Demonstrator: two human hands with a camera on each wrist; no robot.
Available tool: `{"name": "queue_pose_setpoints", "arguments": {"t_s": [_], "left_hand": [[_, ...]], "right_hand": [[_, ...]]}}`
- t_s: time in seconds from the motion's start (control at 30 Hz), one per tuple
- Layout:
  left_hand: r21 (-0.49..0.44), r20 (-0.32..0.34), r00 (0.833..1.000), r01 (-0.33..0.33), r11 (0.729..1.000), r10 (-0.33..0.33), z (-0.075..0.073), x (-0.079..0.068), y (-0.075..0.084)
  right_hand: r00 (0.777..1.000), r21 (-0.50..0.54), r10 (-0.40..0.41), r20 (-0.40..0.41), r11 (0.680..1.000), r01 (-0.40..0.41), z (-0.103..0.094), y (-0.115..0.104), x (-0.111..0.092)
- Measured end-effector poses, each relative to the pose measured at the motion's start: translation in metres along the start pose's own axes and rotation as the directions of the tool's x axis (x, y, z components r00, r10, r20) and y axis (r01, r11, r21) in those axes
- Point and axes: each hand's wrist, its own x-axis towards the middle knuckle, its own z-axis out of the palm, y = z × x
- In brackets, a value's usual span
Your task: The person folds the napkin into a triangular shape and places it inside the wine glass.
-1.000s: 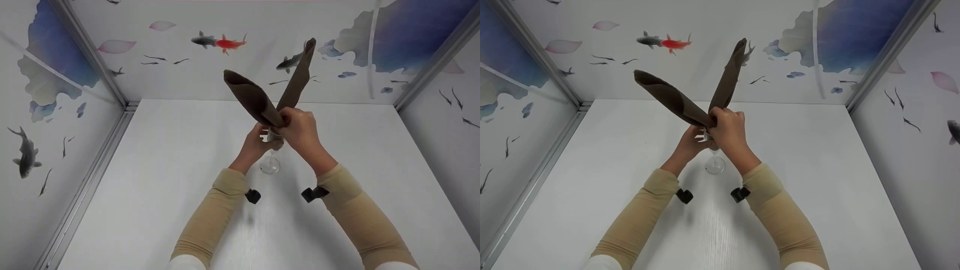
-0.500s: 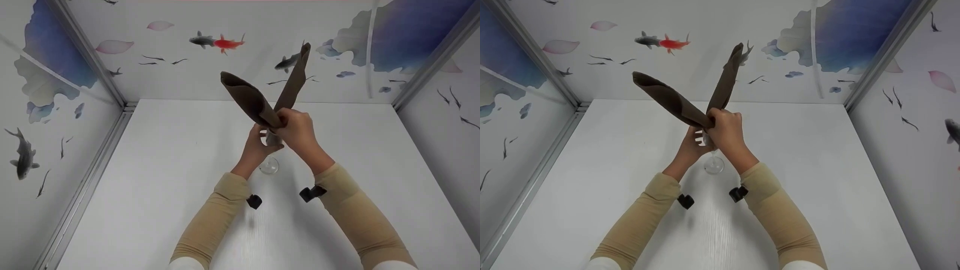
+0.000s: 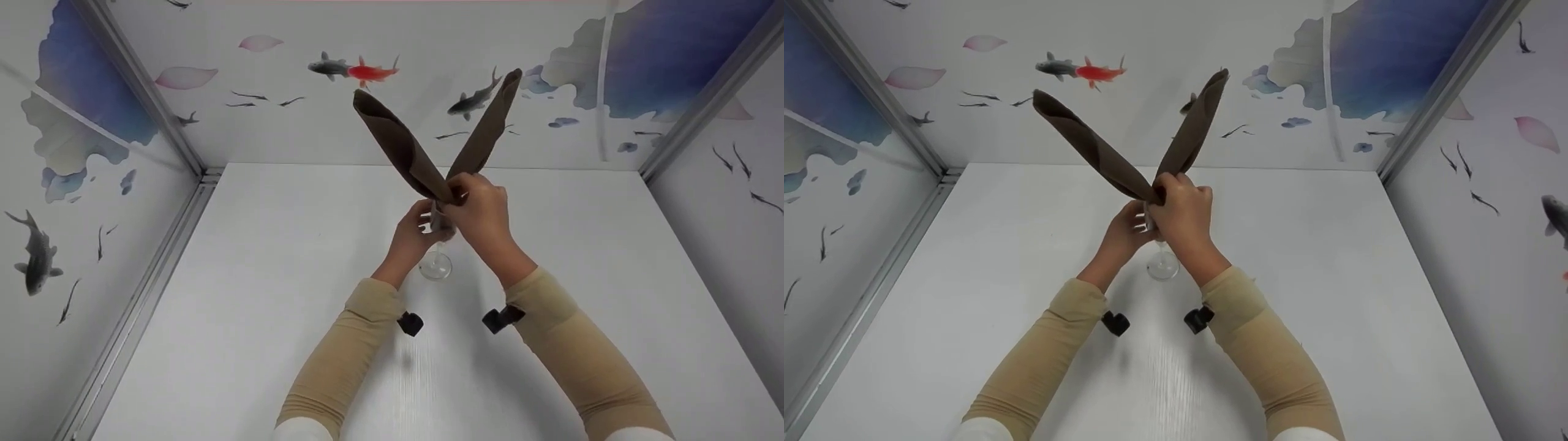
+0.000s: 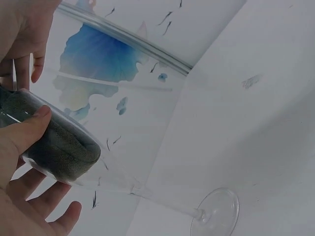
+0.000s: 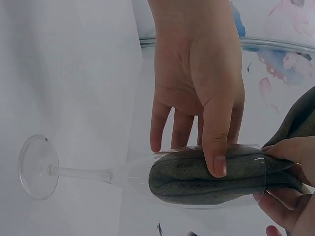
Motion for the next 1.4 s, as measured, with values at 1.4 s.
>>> {"name": "queue_pose_setpoints", "arguments": {"t_s": [1.4], "left_hand": [[0.02, -0.056, 0.998, 0.015, 1.0, -0.014, -0.022, 0.008, -0.009]], "right_hand": [[0.996, -0.097, 0.058, 0.067, 0.994, -0.051, -0.008, 0.008, -0.01]]}}
